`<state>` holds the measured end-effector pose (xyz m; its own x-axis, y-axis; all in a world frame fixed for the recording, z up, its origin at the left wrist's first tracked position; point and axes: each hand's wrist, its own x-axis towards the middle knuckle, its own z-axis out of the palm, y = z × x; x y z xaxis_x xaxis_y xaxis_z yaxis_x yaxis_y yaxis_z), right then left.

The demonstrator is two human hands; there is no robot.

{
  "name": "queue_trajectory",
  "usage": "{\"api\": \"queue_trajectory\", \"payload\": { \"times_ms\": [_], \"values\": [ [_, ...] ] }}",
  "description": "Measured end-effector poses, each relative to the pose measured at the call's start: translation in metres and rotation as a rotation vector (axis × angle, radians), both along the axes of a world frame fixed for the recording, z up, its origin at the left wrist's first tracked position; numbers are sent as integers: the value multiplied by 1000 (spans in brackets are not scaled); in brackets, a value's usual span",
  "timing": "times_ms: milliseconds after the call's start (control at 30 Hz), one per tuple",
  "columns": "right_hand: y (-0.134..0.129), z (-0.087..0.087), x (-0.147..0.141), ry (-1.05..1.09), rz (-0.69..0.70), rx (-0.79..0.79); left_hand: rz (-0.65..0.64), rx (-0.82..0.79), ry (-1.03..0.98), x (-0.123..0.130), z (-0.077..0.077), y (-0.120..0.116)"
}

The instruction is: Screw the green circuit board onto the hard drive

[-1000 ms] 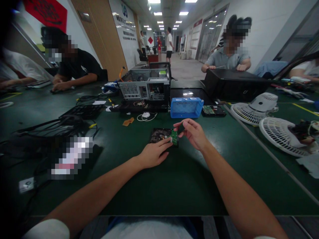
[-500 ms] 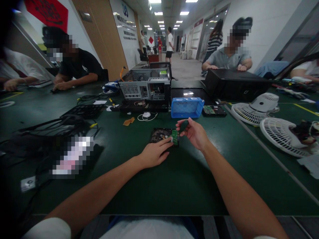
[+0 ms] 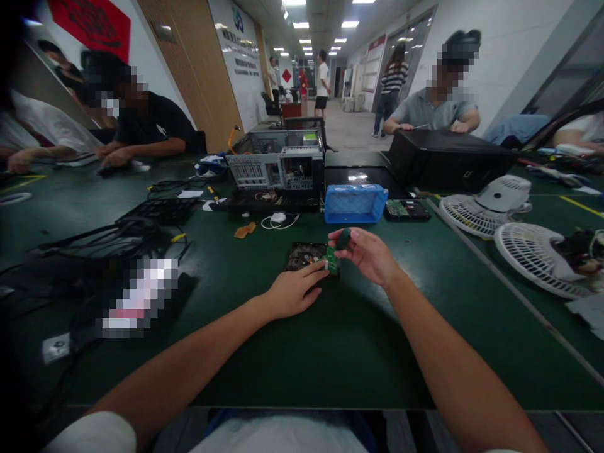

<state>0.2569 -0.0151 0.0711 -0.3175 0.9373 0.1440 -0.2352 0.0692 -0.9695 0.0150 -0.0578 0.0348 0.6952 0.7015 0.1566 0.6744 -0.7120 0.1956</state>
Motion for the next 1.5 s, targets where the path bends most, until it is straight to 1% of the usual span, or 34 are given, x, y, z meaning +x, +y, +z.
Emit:
{"api": "queue_trajectory", "payload": {
  "times_ms": [133,333,567,833,1000,1167,1500],
  "values": [
    [-2,-1,-1,40,38,-4,2,9,-11,0,-1,0],
    [-2,-1,-1,40,21,3,-2,1,-7,-1,0,0],
    [2,-2,1,98,26,-86,-6,-3,-10,-1,-1,1],
    [4,0,5,167,59,-110,0,8,-5,-1,-3,0],
    [4,1,5,158,60,-138,-4,5,-7,-1,0,0],
    [3,1,5,155,68,-152,-10,10,-14,-1,-2,0],
    [3,3,6,83,87,-100,-9,9,-7,-1,-2,1]
  ]
}}
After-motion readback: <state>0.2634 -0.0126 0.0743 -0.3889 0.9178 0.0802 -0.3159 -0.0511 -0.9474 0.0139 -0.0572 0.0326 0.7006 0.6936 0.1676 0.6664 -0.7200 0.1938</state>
